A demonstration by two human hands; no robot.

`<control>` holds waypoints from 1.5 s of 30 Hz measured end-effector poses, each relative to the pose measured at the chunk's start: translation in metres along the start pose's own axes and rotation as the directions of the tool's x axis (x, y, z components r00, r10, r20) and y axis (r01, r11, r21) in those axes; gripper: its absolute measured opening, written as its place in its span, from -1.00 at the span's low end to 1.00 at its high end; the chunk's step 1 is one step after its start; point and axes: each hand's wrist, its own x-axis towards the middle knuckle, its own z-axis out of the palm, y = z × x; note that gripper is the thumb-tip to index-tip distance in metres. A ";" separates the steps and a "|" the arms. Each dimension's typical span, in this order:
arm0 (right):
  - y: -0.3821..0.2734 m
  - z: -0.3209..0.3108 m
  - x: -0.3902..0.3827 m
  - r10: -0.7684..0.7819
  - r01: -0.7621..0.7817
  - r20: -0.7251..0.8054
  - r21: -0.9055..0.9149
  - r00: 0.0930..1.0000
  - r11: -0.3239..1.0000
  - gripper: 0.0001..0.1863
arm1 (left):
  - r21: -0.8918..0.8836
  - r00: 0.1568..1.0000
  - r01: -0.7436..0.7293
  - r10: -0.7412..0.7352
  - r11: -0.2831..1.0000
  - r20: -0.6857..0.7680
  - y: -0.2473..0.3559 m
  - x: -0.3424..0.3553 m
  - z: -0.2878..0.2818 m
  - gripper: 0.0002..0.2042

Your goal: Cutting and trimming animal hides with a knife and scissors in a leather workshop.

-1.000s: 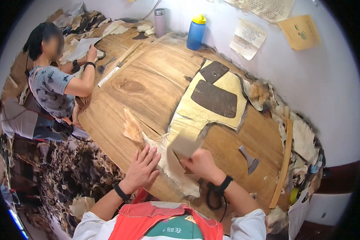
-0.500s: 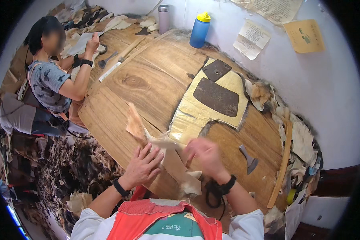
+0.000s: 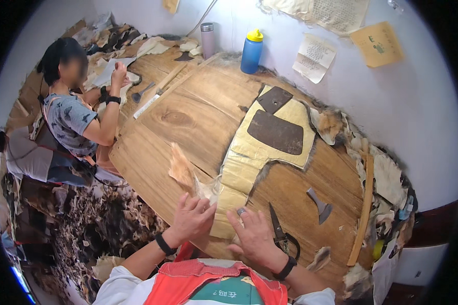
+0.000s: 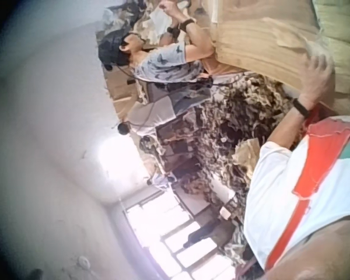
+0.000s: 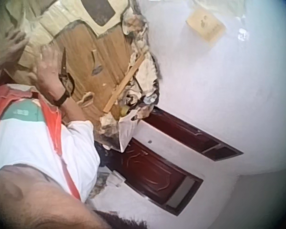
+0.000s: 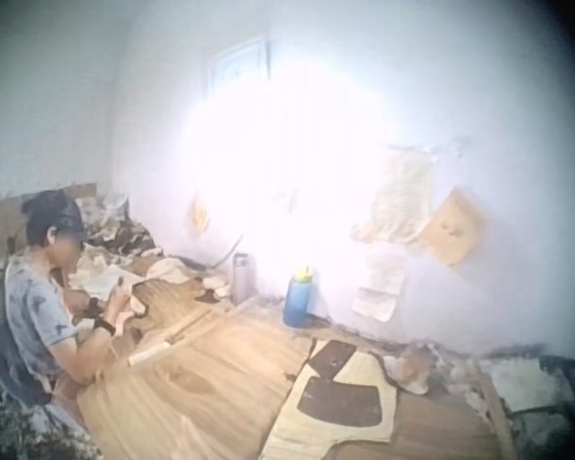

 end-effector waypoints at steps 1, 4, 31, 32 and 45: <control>-0.001 0.001 -0.001 0.009 -0.010 0.063 0.025 0.998 1.000 0.03 | -0.030 1.000 0.007 -0.007 1.000 -0.014 0.003 0.005 -0.004 -0.63; 0.002 0.006 0.007 0.016 -0.016 -0.001 0.023 1.000 1.000 -0.11 | -0.177 0.990 0.014 0.012 0.984 0.144 0.004 0.027 -0.009 -0.74; 0.044 0.109 0.000 0.038 -0.029 0.384 -0.031 0.922 0.999 0.25 | -0.277 0.926 0.332 -0.256 0.902 0.276 -0.050 0.095 0.059 -0.83; 0.043 0.110 0.000 0.039 -0.029 0.379 -0.030 0.924 0.999 0.25 | -0.248 0.947 0.302 -0.260 0.921 0.189 -0.046 0.093 0.062 -0.83; 0.045 0.107 0.002 0.068 -0.064 0.464 -0.026 0.883 0.998 0.23 | -0.309 0.964 -0.073 0.146 0.948 0.221 0.010 0.036 0.032 -0.24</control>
